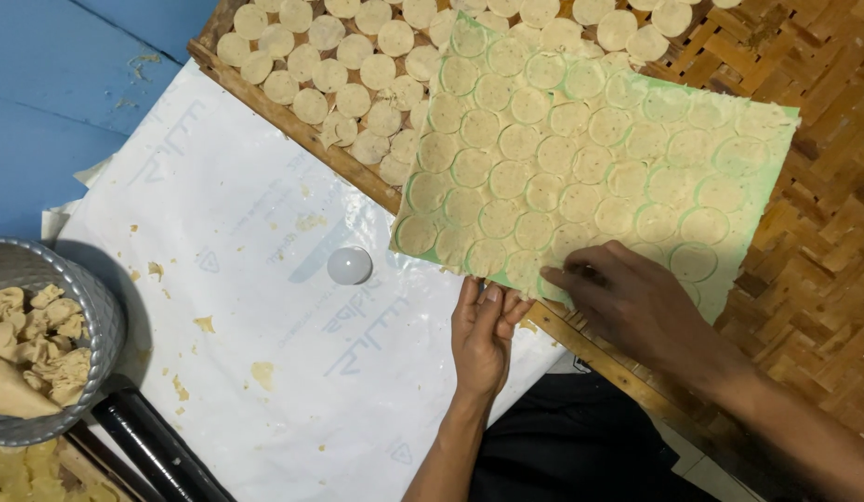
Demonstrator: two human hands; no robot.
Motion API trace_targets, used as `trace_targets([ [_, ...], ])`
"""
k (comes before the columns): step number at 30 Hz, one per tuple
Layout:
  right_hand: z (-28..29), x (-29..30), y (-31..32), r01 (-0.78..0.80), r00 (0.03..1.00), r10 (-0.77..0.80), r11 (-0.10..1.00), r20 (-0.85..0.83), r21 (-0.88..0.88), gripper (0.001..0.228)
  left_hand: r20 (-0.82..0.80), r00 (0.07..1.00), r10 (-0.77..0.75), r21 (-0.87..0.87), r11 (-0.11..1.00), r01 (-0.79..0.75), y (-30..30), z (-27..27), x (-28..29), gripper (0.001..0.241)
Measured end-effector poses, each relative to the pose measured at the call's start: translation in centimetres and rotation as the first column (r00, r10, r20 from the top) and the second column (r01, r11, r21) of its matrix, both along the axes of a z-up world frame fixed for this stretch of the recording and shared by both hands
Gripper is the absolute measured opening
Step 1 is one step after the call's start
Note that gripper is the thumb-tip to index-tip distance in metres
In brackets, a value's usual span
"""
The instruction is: Flattening dough with a rolling pin, cutting out circular shapes using a cutter, and placing them onto a tray.
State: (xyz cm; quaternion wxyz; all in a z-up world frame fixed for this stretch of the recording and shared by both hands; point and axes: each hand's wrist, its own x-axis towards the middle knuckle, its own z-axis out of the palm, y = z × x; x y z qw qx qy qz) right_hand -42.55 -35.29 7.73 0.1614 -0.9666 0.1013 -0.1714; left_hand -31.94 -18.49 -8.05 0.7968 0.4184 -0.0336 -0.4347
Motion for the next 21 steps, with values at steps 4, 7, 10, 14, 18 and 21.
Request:
trace_targets([
  [4, -1.0, -0.1, -0.8, -0.056, 0.998, 0.057, 0.998, 0.032, -0.021, 0.005, 0.01, 1.0, 0.002, 0.003, 1.0, -0.002, -0.1, 0.5, 0.0, 0.06],
  [7, -0.4, 0.2, -1.1, -0.069, 0.996, 0.073, 0.995, 0.05, -0.071, 0.003, 0.019, 1.0, -0.007, 0.007, 1.0, 0.007, -0.2, 0.5, -0.1, 0.06],
  [10, 0.1, 0.3, -1.3, -0.095, 0.995, 0.097, 0.994, 0.029, -0.056, 0.003, 0.023, 1.0, -0.006, 0.006, 1.0, 0.006, -0.4, 3.0, 0.3, 0.06],
  [14, 0.6, 0.2, -1.8, -0.121, 0.988, 0.13, 0.988, -0.088, 0.094, 0.029, -0.155, 0.988, -0.006, -0.036, 0.999, 0.001, -1.0, 7.5, 0.9, 0.043],
  [18, 0.2, 0.1, -2.0, -0.117, 0.987, 0.127, 0.988, -0.101, 0.103, 0.021, -0.138, 0.99, -0.01, -0.041, 0.999, 0.005, -0.8, 6.8, 0.8, 0.032],
  [21, 0.3, 0.6, -2.4, -0.128, 0.989, 0.136, 0.984, -0.062, 0.123, 0.011, -0.13, 0.991, 0.005, -0.019, 1.0, -0.008, -0.9, 6.9, 0.8, 0.022],
])
